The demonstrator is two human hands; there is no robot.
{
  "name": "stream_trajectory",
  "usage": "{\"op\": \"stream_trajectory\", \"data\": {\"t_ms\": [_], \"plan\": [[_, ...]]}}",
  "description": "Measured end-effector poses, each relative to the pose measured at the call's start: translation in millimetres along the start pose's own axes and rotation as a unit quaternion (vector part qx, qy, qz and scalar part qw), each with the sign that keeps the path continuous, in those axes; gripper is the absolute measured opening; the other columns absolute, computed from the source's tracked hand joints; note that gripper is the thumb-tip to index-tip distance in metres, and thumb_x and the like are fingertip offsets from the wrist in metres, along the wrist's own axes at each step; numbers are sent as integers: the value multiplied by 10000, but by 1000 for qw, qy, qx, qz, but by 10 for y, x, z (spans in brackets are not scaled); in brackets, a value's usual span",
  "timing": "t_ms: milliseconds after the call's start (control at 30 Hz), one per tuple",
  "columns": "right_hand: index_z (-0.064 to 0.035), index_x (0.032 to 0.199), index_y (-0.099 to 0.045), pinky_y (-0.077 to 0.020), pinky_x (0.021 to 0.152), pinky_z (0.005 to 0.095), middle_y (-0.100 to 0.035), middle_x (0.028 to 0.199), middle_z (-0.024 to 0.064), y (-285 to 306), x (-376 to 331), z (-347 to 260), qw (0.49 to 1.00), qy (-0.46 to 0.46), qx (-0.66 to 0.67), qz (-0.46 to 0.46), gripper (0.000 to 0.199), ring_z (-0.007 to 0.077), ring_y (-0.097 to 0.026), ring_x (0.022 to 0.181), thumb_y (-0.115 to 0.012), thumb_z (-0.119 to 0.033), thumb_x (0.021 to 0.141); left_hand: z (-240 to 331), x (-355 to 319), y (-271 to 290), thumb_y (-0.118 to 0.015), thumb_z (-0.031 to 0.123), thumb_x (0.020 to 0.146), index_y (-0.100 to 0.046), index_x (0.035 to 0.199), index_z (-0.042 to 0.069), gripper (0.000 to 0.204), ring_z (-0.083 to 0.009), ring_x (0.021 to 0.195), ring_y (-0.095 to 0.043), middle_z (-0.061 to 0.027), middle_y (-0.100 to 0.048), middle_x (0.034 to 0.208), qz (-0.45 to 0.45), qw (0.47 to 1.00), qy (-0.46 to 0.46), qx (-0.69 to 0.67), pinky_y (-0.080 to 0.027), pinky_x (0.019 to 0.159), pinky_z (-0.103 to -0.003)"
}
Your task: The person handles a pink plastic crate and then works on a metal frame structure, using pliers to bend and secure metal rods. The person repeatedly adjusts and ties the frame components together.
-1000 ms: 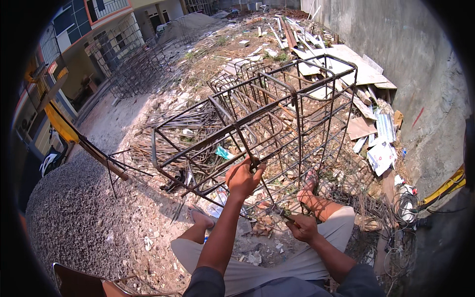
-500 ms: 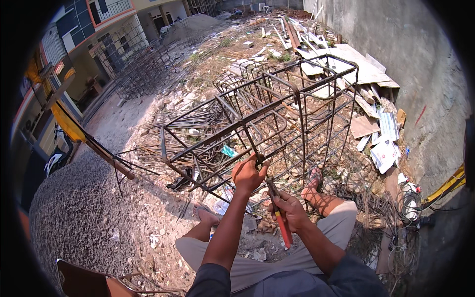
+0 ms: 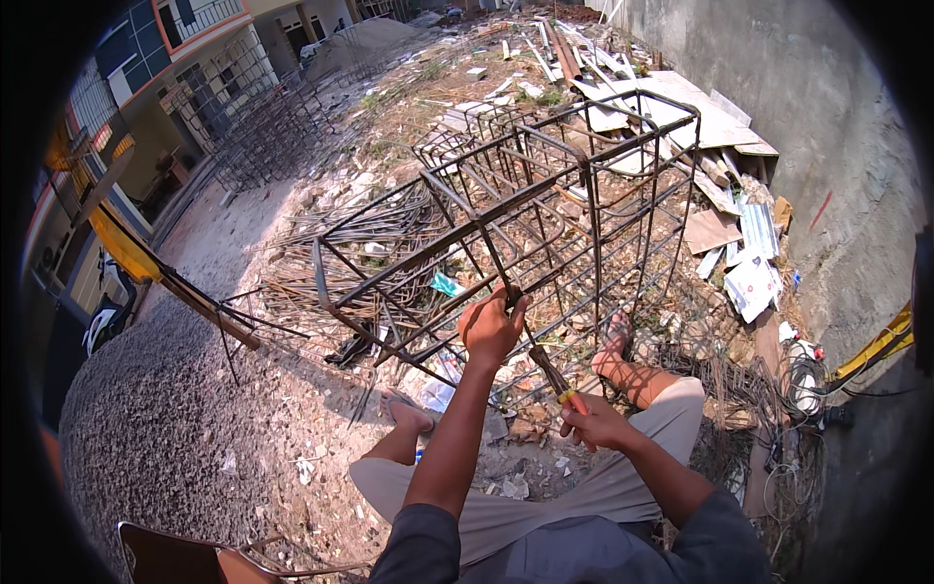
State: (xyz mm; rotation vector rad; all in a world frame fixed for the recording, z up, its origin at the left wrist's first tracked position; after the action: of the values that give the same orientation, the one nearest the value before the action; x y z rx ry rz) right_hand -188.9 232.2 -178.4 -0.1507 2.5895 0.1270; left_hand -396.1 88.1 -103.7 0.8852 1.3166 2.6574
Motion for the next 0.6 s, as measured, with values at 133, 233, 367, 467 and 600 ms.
{"op": "stream_trajectory", "data": {"t_ms": [133,233,367,467,600], "plan": [[-63,1311,-523,-520,813,486,-714,1035,201,458,91,-374,924,142,-341,99,417,386,-709,916,-557,-339,1001,38,6,1,-680,411,923,-688,961,113,300,-342,808,-679,-116,-721,854,-22,1000,-21,-8,-505,746,-455],[-110,1444,-445,-496,901,519,-701,1110,233,532,-81,-905,872,84,-462,139,506,455,-664,1038,-539,-327,996,3,-29,40,-683,372,920,-706,986,116,265,-338,820,-683,-107,-728,866,1,999,-39,-16,-509,757,-448],[-168,1522,-405,-502,962,493,-685,1208,228,651,-101,-1095,853,97,-488,161,585,412,-666,1088,-572,-285,973,30,-26,60,-703,350,906,-716,985,114,249,-321,843,-695,-102,-739,898,-9,999,-26,-33,-512,794,-430],[-183,1541,-412,-493,1012,471,-665,1258,230,768,-35,-1036,858,103,-482,141,603,401,-659,1122,-579,-288,971,52,-3,26,-706,375,904,-724,1016,130,270,-318,841,-698,-101,-746,894,-20,999,-27,-42,-517,786,-428],[-216,1543,-428,-495,1017,463,-660,1290,199,630,-80,-1242,839,49,-527,129,601,374,-652,1155,-588,-293,969,-95,-5,-36,-706,417,907,-732,1086,171,306,-324,819,-703,-100,-756,873,-16,999,-43,-23,-533,758,-436]]}}
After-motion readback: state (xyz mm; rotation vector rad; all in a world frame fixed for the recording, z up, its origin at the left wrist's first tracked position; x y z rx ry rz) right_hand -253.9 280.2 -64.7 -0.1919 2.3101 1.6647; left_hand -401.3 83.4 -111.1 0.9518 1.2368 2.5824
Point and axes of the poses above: each hand's wrist, its own x-axis towards the middle knuckle, its own y-axis out of the back of the hand, z = x × y, the point moved 3 cm from there along x, towards the middle knuckle
